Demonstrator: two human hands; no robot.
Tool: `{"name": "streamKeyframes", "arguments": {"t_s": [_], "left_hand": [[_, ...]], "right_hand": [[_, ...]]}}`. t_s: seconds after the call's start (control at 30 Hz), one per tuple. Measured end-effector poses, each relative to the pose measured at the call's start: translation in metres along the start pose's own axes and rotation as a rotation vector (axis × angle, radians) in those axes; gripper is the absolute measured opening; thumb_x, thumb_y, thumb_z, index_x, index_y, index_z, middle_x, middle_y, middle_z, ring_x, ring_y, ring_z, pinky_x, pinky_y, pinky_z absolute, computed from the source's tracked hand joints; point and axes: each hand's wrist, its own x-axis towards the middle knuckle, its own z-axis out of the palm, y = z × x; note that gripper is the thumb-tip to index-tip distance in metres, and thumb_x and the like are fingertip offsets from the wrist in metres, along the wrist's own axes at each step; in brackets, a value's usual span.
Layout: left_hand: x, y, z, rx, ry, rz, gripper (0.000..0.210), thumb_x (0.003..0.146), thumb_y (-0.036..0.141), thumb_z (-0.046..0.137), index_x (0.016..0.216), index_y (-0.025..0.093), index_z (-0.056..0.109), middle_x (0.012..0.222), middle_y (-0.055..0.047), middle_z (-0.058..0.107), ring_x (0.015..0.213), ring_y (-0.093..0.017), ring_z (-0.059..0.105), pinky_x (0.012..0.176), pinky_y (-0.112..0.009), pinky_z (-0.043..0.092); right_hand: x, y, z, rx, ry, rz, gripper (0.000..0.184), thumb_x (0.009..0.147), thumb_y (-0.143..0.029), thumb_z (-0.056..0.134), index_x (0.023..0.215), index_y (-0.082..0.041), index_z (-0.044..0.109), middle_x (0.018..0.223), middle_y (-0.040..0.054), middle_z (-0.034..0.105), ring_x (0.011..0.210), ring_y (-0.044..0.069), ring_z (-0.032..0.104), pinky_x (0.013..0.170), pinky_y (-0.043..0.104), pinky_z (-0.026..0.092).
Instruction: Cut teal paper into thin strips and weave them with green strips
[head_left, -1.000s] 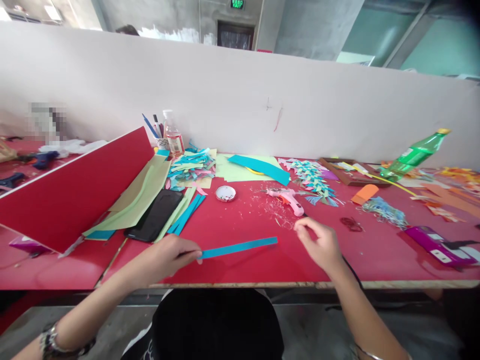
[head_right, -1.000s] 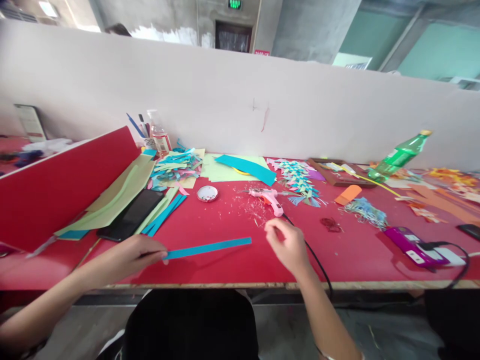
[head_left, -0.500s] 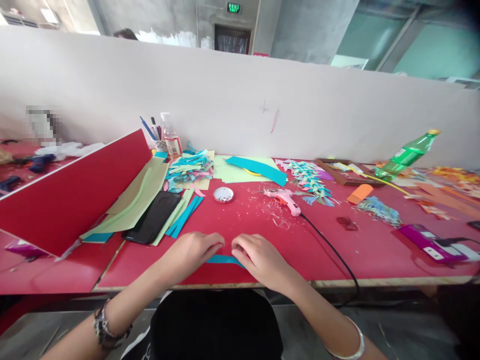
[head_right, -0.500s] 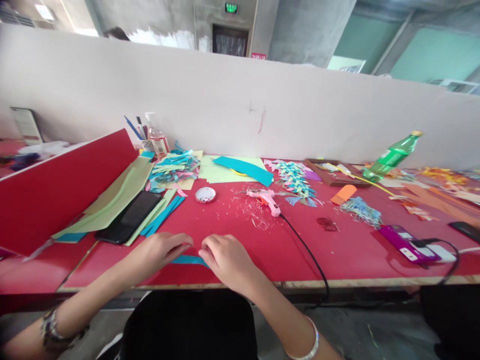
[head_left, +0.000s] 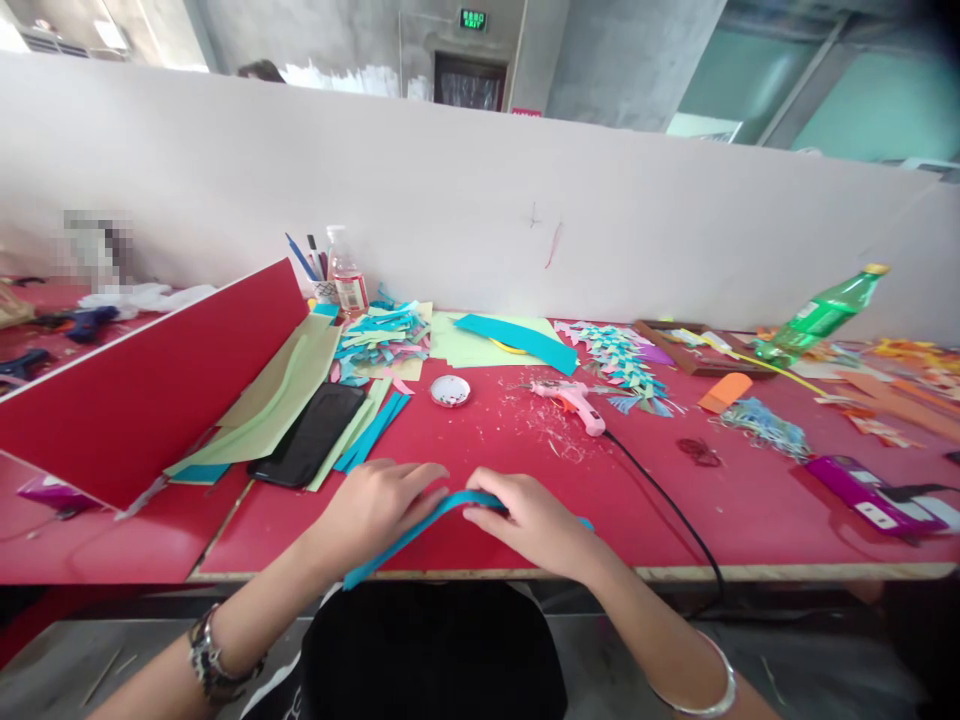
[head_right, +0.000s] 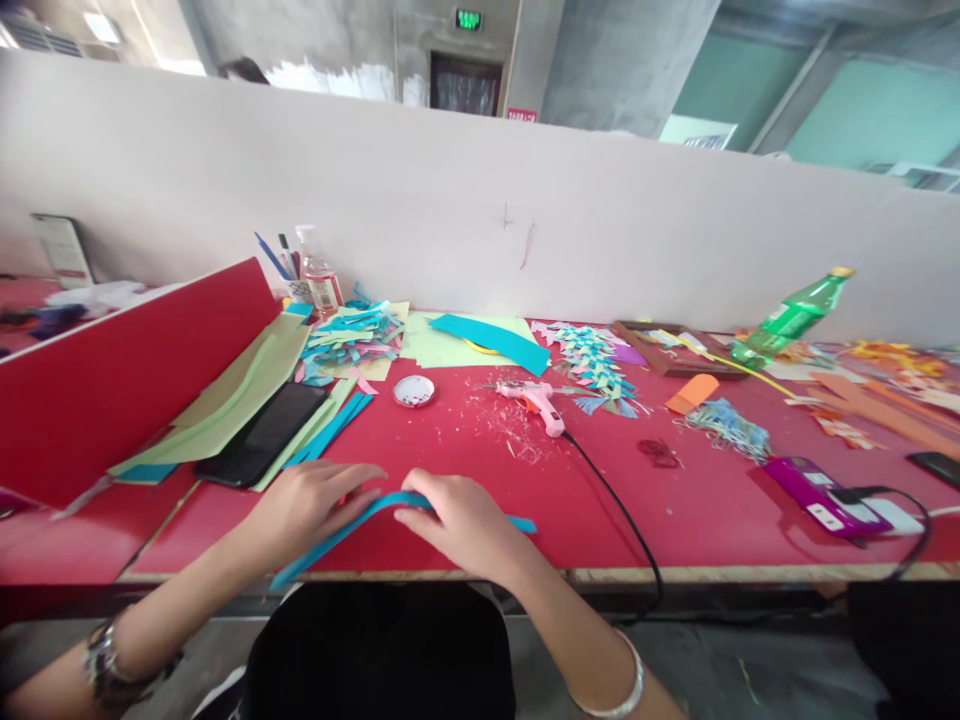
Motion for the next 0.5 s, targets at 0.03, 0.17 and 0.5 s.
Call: {"name": "streamKeyframes", "arguments": {"t_s": [0.03,0.17,0.5], "left_hand": [[0.0016,0.0033,-0.0007,0.0,-0.028,0.014,0.025,0.085,0.035,0.035,0.088,0.018,0.054,0.066,-0.003,0.061,0.059,-0.014,0.058,0.053,-0.02,0.037],[0.0075,0.0128,0.0005,-0.062,-0.124,-0.106,0.025,0.084,0.038,0.035,0.09,0.018,0.049,0.062,-0.001,0.059,0.055,-0.015,0.057,0.048,-0.021,0.034],[0.0075,0.0061,0.0066,-0.202,-0.183,-0.118,0.018,0.082,0.027,0.037,0.077,0.018,0.051,0.06,0.0,0.057,0.054,-0.013,0.054,0.048,-0.02,0.03]], "right_hand": [[0.0015,-0.0001,0.0017,-0.042,-0.002,0.0,0.012,0.083,-0.028,0.042,0.089,-0.02,0.049,0.077,0.0006,0.059,0.07,0.013,0.056,0.058,0.021,0.036],[0.0076,-0.0028,0.0091,-0.236,0.017,-0.043,0.019,0.082,-0.024,0.043,0.099,-0.018,0.05,0.084,0.0055,0.061,0.074,0.017,0.059,0.059,0.024,0.036],[0.0085,-0.0021,0.0075,-0.289,0.096,-0.073,0.011,0.082,-0.024,0.042,0.081,-0.018,0.051,0.073,0.0024,0.059,0.065,0.014,0.053,0.058,0.024,0.033]]}}
